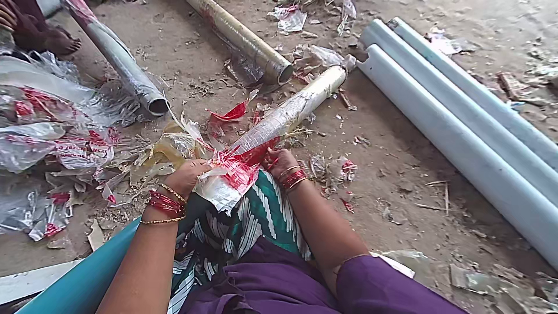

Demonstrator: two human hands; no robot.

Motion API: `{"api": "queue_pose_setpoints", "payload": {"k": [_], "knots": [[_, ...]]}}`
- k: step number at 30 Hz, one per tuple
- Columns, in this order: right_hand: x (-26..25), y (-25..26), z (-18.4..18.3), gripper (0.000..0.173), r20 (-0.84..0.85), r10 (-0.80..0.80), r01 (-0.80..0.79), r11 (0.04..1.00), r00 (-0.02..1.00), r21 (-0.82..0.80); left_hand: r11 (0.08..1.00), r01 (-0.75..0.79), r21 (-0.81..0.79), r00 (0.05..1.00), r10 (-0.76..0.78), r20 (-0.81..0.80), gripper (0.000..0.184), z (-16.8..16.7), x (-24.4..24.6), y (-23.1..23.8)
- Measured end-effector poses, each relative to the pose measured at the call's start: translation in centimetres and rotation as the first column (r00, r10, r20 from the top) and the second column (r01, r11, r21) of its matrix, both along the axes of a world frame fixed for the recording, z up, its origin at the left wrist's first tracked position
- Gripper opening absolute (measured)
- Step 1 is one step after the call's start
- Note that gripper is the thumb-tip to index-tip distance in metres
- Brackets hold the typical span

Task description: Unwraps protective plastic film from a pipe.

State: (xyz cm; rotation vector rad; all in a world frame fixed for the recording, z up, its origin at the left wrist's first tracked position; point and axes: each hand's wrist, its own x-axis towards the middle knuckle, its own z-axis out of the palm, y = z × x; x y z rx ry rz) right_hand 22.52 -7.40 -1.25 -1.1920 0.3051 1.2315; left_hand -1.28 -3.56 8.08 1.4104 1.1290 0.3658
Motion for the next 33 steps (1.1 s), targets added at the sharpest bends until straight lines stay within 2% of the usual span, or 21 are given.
{"api": "queue_pose_setpoints", "payload": {"k": [4,9,10,14,15,18,25,29,31,33], "knots": [[-0.4,0.4,-0.7,0.003,0.061,-0.010,0.009,1.000,0.998,0.015,1.000,0.003,0.011,1.000,-0.002,-0.018,0.024,-0.3,0.1,0.4],[-1.0,0.7,-0.6,0.002,0.170,-0.021,0.026,0.999,0.985,-0.030,0.998,0.004,0.069,0.997,0.001,-0.081,0.025,-0.2,0.7,0.2],[-0.9,0.5,-0.2,0.005,0.149,-0.021,0.024,1.000,0.989,-0.019,0.997,0.012,0.072,0.997,-0.006,-0.081,0.025,-0.4,0.5,0.2],[-0.2,0.4,0.6,0.037,0.092,0.023,-0.019,0.999,0.995,-0.045,0.997,0.029,0.076,0.997,-0.023,-0.074,0.023,-0.6,0.8,0.2],[-0.1,0.4,0.6,0.039,0.081,0.018,-0.014,0.999,0.997,-0.052,0.996,0.037,0.086,0.996,-0.031,-0.078,0.023,-0.8,0.8,0.2],[-0.1,1.0,-0.4,0.020,0.068,-0.019,0.021,0.999,0.997,-0.034,0.991,0.057,0.120,0.993,-0.044,-0.111,0.022,-0.9,0.7,0.3],[-0.2,1.8,-0.5,0.027,0.150,0.004,0.009,0.996,0.989,-0.083,0.949,0.190,0.253,0.947,-0.108,-0.303,0.028,-1.8,0.3,1.2],[-0.1,2.0,-0.3,0.033,0.180,0.031,-0.009,0.993,0.983,-0.120,0.944,0.189,0.272,0.944,-0.099,-0.314,0.029,-1.6,0.2,0.9],[0.3,1.6,0.1,0.032,0.148,0.079,-0.064,0.992,0.986,-0.107,0.947,0.194,0.255,0.944,-0.110,-0.311,0.028,-1.6,0.2,0.8],[0.9,1.2,0.5,0.024,0.074,0.036,-0.034,0.999,0.997,-0.023,0.947,0.205,0.249,0.944,-0.124,-0.305,0.026,-1.8,0.3,0.6]]}}
